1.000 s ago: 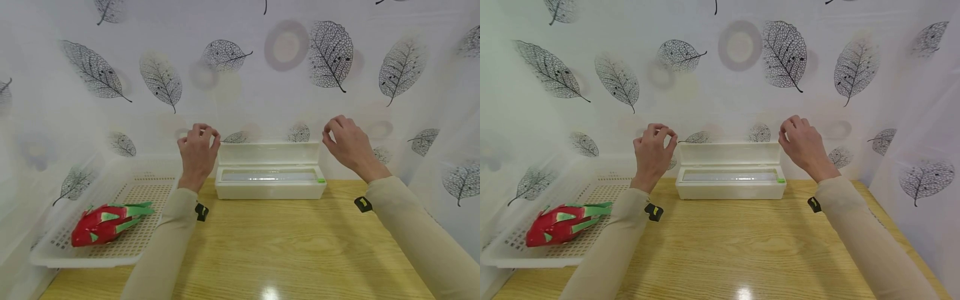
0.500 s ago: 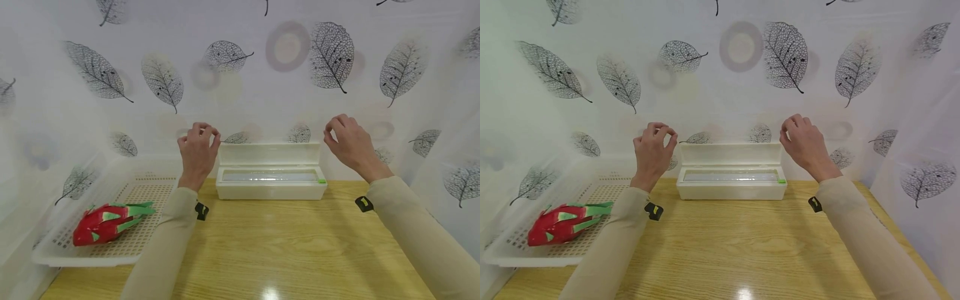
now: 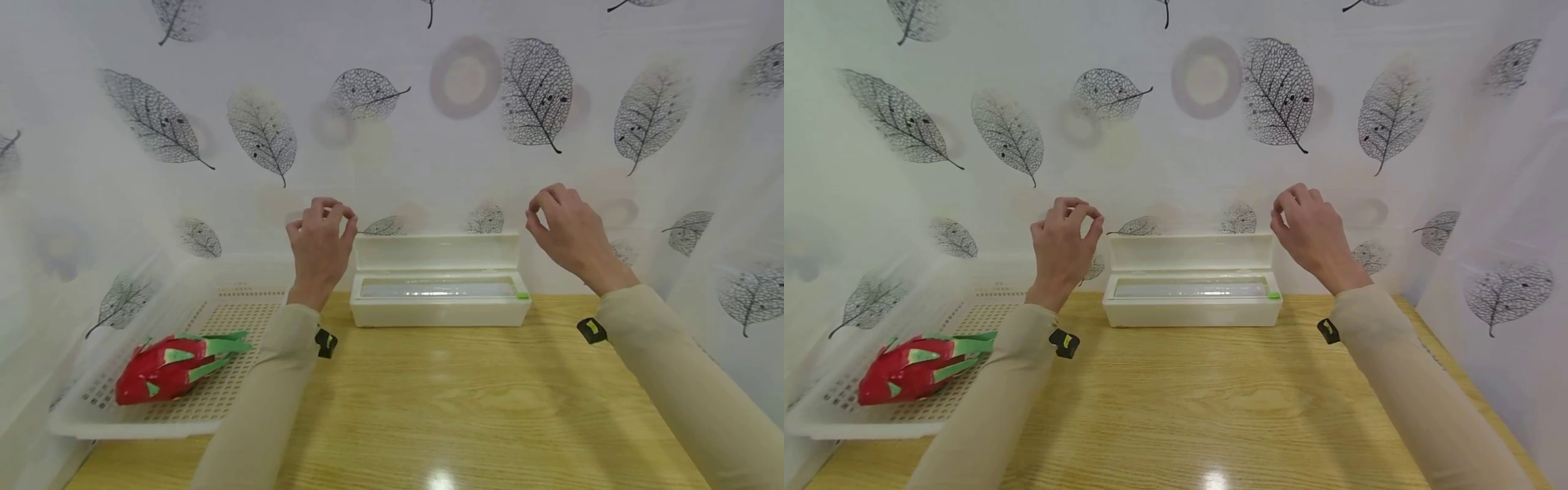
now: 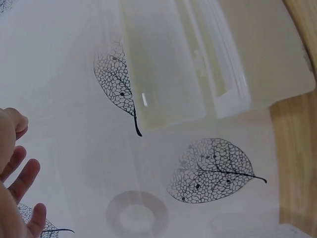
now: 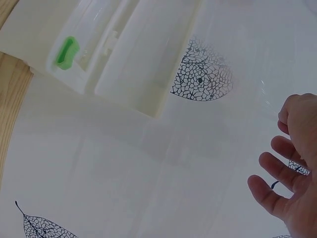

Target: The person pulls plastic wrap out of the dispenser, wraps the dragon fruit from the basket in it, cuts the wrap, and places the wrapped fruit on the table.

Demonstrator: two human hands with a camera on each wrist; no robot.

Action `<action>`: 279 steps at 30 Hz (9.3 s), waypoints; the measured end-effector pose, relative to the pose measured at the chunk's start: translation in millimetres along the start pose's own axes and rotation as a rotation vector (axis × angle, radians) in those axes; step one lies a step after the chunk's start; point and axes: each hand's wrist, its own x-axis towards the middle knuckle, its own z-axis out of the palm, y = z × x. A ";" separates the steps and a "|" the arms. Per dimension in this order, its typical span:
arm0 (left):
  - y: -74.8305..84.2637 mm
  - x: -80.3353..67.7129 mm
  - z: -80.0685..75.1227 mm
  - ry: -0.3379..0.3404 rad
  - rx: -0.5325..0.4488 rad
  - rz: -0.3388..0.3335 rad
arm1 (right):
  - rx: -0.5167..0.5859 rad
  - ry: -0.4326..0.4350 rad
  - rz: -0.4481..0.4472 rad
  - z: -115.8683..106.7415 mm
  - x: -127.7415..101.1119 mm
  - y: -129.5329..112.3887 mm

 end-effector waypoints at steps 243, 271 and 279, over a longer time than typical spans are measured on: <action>6.8 57.5 -33.9 -0.232 -0.861 -0.247 | 0.982 -0.015 0.420 -28.7 50.4 -5.7; 11.3 72.5 -39.3 -0.215 -0.841 -0.266 | 0.947 -0.008 0.431 -35.5 61.2 -2.9; 9.7 76.7 -40.5 -0.218 -0.856 -0.264 | 0.927 -0.004 0.439 -37.5 64.3 -4.6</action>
